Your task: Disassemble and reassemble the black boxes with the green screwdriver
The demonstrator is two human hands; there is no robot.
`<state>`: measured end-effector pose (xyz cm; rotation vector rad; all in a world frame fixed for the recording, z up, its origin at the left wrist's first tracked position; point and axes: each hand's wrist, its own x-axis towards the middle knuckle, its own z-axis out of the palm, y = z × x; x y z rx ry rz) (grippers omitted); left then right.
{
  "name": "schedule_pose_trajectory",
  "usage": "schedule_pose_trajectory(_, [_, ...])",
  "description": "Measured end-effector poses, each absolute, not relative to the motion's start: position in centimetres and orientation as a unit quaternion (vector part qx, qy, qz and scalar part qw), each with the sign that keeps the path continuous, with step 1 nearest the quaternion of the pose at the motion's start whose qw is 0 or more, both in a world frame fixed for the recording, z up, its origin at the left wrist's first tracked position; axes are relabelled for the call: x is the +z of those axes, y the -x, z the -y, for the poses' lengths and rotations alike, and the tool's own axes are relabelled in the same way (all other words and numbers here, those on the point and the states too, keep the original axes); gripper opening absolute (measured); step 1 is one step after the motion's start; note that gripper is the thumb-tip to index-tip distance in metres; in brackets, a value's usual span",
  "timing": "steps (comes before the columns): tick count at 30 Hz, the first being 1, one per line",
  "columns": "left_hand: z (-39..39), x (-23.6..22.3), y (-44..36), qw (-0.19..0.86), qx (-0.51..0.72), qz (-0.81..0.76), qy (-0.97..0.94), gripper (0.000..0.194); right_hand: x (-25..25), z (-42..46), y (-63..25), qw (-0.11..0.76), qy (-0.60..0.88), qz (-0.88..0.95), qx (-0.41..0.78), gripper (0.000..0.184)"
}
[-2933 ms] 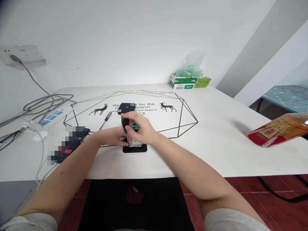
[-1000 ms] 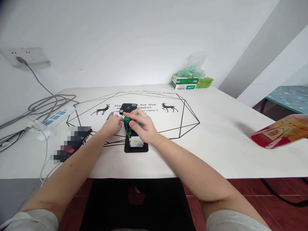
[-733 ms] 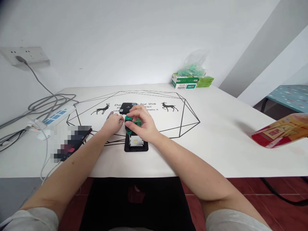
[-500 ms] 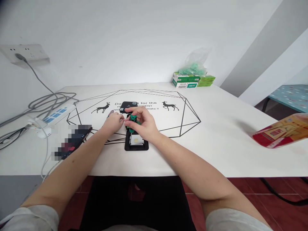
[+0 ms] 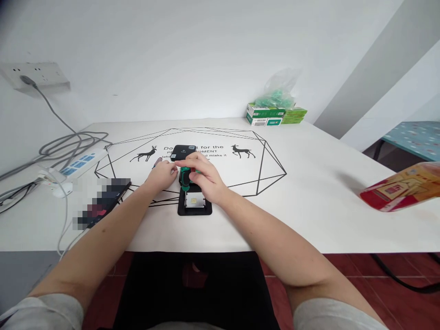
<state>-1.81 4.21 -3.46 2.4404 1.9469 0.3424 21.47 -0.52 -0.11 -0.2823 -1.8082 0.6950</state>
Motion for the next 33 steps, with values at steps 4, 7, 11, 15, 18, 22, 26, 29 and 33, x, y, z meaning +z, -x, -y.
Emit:
schedule_pose_trajectory(4, [-4.2, -3.5, 1.7, 0.002, 0.107, -0.624, -0.774, 0.030, 0.2, 0.5, -21.7, 0.559, 0.122, 0.760, 0.308, 0.039])
schedule_pose_trajectory(7, [-4.2, -3.6, 1.7, -0.001, 0.100, -0.627, -0.773, 0.031, 0.2, 0.5, -21.6, 0.557, 0.145, 0.762, 0.297, 0.033])
schedule_pose_trajectory(11, [-4.4, -3.5, 1.7, -0.005, 0.092, -0.628, -0.773, 0.030, -0.3, 0.5, -20.9, 0.593, 0.167, 0.735, 0.281, 0.023])
schedule_pose_trajectory(15, [-4.3, -3.3, 1.7, -0.002, 0.092, -0.632, -0.770, 0.030, -1.0, 0.8, -19.9, 0.606, 0.161, 0.679, 0.381, 0.031])
schedule_pose_trajectory(18, [-4.2, -3.2, 1.6, 0.002, 0.092, -0.636, -0.767, 0.028, -1.4, 1.0, -19.6, 0.606, 0.155, 0.656, 0.423, 0.041])
schedule_pose_trajectory(22, [-4.2, -3.2, 1.6, -0.001, 0.093, -0.638, -0.765, 0.026, -1.4, 1.1, -19.9, 0.620, 0.186, 0.671, 0.362, 0.039])
schedule_pose_trajectory(26, [-4.1, -3.2, 1.7, 0.006, 0.099, -0.630, -0.770, 0.026, -0.8, 1.3, -20.5, 0.595, 0.151, 0.708, 0.349, 0.024])
schedule_pose_trajectory(29, [-4.1, -3.3, 1.8, 0.010, 0.099, -0.626, -0.773, 0.027, -0.5, 1.3, -20.7, 0.576, 0.150, 0.731, 0.334, 0.027])
schedule_pose_trajectory(33, [-4.2, -3.3, 1.7, 0.009, 0.101, -0.624, -0.775, 0.027, -0.5, 1.0, -20.6, 0.577, 0.166, 0.741, 0.300, 0.030])
